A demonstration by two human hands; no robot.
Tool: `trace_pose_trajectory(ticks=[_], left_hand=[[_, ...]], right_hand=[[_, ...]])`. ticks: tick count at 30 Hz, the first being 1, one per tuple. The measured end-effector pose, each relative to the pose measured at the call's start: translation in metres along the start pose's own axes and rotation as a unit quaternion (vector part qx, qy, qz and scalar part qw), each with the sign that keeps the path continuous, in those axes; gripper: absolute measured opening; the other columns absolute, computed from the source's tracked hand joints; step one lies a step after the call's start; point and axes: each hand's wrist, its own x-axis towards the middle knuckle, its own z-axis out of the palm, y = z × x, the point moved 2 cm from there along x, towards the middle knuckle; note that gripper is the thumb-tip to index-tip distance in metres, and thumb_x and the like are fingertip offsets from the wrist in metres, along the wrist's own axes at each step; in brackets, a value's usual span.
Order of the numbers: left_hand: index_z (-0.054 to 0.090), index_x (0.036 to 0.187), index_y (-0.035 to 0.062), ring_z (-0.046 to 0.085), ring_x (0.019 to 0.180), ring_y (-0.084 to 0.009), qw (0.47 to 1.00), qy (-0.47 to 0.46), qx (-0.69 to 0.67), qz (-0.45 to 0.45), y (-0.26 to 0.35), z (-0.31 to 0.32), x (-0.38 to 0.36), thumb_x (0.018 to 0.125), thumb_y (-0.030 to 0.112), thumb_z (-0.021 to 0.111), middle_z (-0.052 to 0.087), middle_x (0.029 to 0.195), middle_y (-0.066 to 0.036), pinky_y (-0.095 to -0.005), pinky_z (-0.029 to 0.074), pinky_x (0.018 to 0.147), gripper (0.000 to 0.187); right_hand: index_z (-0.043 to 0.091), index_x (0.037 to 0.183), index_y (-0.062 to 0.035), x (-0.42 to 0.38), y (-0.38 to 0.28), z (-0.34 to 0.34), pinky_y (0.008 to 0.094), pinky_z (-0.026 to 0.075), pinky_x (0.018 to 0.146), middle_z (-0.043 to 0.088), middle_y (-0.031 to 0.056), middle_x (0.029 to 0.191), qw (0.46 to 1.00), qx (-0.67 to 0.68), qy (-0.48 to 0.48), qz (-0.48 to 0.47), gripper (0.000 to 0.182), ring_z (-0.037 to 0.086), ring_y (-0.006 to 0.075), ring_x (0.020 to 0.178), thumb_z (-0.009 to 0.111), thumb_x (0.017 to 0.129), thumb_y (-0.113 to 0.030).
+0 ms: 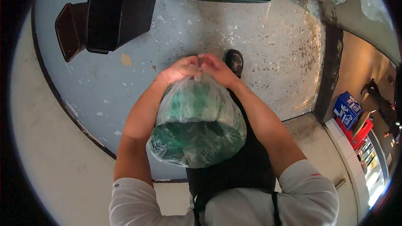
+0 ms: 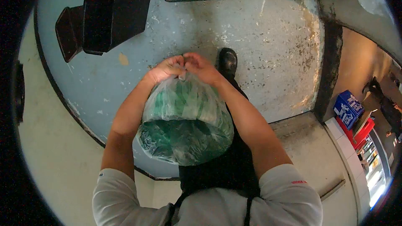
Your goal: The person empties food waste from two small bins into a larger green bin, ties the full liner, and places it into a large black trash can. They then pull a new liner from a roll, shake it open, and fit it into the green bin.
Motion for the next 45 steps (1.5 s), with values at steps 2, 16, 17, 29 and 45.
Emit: trace_pose_trajectory(ticks=[2, 16, 17, 29, 45], left_hand=[[0.056, 0.086, 0.0065, 0.058, 0.074, -0.0125, 0.987, 0.035, 0.153, 0.033, 0.003, -0.002, 0.001, 0.078, 0.008, 0.069, 0.062, 0.082, -0.002, -0.0270, 0.046, 0.066, 0.016], [0.068, 0.077, 0.0027, 0.059, 0.067, -0.0234, 0.831, 0.193, 0.443, 0.275, 0.024, 0.001, -0.019, 0.073, 0.007, 0.073, 0.057, 0.072, -0.010, -0.0334, 0.047, 0.060, 0.007], [0.069, 0.077, 0.0023, 0.058, 0.066, -0.0219, 0.847, 0.197, 0.426, 0.249, 0.021, 0.001, -0.020, 0.075, 0.009, 0.073, 0.058, 0.072, -0.010, -0.0329, 0.046, 0.060, 0.008], [0.065, 0.083, 0.0036, 0.060, 0.072, -0.0130, 0.923, 0.096, 0.372, -0.024, 0.003, -0.024, -0.048, 0.087, 0.019, 0.064, 0.067, 0.078, -0.007, -0.0316, 0.048, 0.067, 0.016], [0.065, 0.096, 0.0059, 0.057, 0.072, -0.0131, 0.936, -0.001, 0.332, -0.116, -0.017, 0.033, 0.026, 0.092, 0.029, 0.058, 0.064, 0.082, -0.006, -0.0295, 0.047, 0.069, 0.024]], right_hand=[[0.055, 0.126, -0.0081, 0.001, 0.013, -0.004, 0.0314, 0.044, 0.094, 0.061, 0.0101, 0.113, 0.982, -0.127, -0.041, 0.132, 0.037, 0.058, 0.0192, 0.106, 0.059, 0.092, -0.022], [0.063, 0.095, -0.0034, 0.013, 0.008, -0.010, 0.0398, 0.050, 0.080, 0.062, 0.0171, 0.099, 0.887, -0.426, -0.096, -0.150, 0.014, 0.060, 0.0355, 0.093, 0.059, 0.086, -0.014], [0.063, 0.094, -0.0043, 0.013, 0.005, -0.012, 0.0404, 0.049, 0.080, 0.061, 0.0174, 0.094, 0.874, -0.444, -0.093, -0.172, 0.014, 0.059, 0.0372, 0.092, 0.059, 0.085, -0.013], [0.061, 0.095, -0.0048, -0.039, 0.066, -0.030, 0.0502, 0.047, 0.076, 0.064, 0.0211, 0.093, 0.842, -0.419, -0.317, -0.121, 0.015, 0.061, 0.0395, 0.091, 0.056, 0.084, -0.011], [0.065, 0.072, -0.0022, -0.029, 0.012, -0.034, 0.0377, 0.047, 0.063, 0.063, 0.0135, 0.068, 0.940, -0.310, -0.140, 0.005, 0.034, 0.058, 0.0261, 0.062, 0.066, 0.084, -0.034]])
